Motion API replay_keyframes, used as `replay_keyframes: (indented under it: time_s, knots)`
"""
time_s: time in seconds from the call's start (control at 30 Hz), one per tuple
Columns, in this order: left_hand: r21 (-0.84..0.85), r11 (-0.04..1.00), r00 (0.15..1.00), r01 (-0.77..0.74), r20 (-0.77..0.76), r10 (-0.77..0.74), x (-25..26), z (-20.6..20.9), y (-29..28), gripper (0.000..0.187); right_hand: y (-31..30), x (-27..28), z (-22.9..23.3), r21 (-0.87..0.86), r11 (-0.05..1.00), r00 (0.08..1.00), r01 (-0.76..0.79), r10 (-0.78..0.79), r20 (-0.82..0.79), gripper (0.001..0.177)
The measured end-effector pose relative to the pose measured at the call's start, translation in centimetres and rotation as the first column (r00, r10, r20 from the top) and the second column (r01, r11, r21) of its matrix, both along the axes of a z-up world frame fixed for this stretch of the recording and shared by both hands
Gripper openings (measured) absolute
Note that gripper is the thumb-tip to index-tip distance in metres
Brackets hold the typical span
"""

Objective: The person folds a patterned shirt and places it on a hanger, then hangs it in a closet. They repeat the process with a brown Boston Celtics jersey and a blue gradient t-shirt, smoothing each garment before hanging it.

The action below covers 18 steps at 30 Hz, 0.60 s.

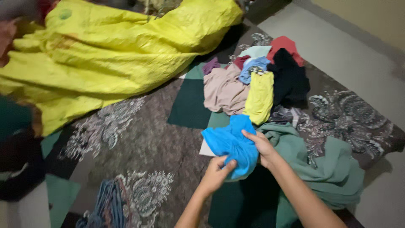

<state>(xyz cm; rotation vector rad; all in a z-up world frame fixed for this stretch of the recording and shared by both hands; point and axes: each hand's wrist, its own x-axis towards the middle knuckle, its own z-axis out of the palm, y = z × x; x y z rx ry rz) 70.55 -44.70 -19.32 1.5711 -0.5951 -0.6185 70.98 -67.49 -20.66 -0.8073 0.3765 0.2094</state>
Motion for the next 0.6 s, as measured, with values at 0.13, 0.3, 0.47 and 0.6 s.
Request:
replay_keyframes:
  time_s: [0.13, 0.3, 0.47, 0.6]
  knots:
    - [-0.177, 0.950, 0.964, -0.258, -0.114, 0.240, 0.0, -3.5, 3.1, 0.053, 3.0, -0.9, 1.1, 0.067, 0.998, 1.000, 0.012, -0.014, 0.028, 0.045]
    - [-0.364, 0.728, 0.801, -0.581, -0.416, 0.431, -0.7, -3.0, 6.5, 0.032, 5.5, -1.5, 2.8, 0.131, 0.986, 0.992, -0.107, 0.096, 0.086, 0.050]
    - [-0.545, 0.621, 0.780, -0.564, -0.599, 0.182, -2.1, 2.1, 10.3, 0.060, 6.9, -1.6, 5.1, 0.074, 0.966, 0.941, -0.247, 0.220, 0.256, 0.044]
    - [-0.489, 0.670, 0.754, -0.559, -0.636, 0.164, -2.7, 5.7, 12.9, 0.086, 7.7, -1.4, 7.2, -0.050, 0.949, 0.919, -0.310, 0.312, 0.242, 0.038]
